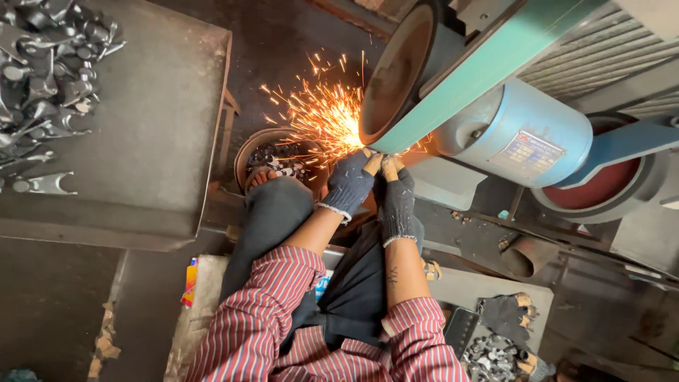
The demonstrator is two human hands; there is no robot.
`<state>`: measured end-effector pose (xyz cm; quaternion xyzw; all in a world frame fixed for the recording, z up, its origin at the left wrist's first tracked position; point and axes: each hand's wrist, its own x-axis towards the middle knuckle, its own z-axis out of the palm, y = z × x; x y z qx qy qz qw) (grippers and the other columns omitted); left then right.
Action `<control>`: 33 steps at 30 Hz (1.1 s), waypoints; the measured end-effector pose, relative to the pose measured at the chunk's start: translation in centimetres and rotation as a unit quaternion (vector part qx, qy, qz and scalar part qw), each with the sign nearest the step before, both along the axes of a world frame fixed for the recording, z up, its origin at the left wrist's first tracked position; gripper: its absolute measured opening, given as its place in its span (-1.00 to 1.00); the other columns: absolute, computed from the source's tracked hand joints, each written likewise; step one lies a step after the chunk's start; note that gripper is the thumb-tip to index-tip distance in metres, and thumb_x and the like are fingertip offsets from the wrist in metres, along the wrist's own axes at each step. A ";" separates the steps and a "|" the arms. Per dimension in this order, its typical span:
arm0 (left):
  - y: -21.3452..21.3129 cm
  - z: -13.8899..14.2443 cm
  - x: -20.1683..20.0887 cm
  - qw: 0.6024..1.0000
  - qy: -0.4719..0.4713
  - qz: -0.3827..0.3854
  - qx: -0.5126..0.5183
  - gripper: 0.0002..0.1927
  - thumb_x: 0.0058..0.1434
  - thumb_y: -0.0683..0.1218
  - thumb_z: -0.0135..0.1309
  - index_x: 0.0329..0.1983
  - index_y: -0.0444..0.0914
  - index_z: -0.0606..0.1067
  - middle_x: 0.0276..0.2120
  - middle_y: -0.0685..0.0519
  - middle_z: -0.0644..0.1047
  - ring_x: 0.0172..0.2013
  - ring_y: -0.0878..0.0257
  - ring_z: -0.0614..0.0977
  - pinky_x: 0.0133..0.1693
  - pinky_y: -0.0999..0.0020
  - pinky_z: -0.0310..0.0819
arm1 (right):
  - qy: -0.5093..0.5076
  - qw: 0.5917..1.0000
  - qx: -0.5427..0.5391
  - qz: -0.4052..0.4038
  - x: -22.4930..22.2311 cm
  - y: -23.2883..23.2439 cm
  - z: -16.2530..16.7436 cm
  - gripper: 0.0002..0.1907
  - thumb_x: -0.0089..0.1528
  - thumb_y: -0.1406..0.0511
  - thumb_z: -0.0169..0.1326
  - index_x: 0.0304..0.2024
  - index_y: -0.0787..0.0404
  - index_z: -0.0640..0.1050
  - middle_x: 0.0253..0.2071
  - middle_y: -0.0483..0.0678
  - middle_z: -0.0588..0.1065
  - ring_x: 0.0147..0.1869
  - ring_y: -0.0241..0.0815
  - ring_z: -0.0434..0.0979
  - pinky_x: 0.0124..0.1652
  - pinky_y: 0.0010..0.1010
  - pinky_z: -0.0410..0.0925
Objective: The person sits at a belt sander and grinds metal castings one at a time, holding each piece against the moving belt until sparks fly, then places the ground piece into a bucket and picks the next piece from a tray of unfinished parts.
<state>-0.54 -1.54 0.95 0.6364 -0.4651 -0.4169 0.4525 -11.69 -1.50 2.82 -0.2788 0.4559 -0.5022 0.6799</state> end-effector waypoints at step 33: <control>3.2 8.6 5.8 0.889 0.312 -0.334 -0.003 -0.71 0.21 -0.22 0.20 0.00 -0.31 0.50 -0.23 0.02 0.60 -0.20 0.24 0.66 -0.12 0.25 0.60 | 0.190 0.955 -0.121 0.191 -2.3 6.0 6.0 -0.42 0.27 0.16 0.17 0.29 0.25 0.40 -0.09 -0.14 0.54 -0.08 -0.41 0.52 -0.07 -0.55 0.39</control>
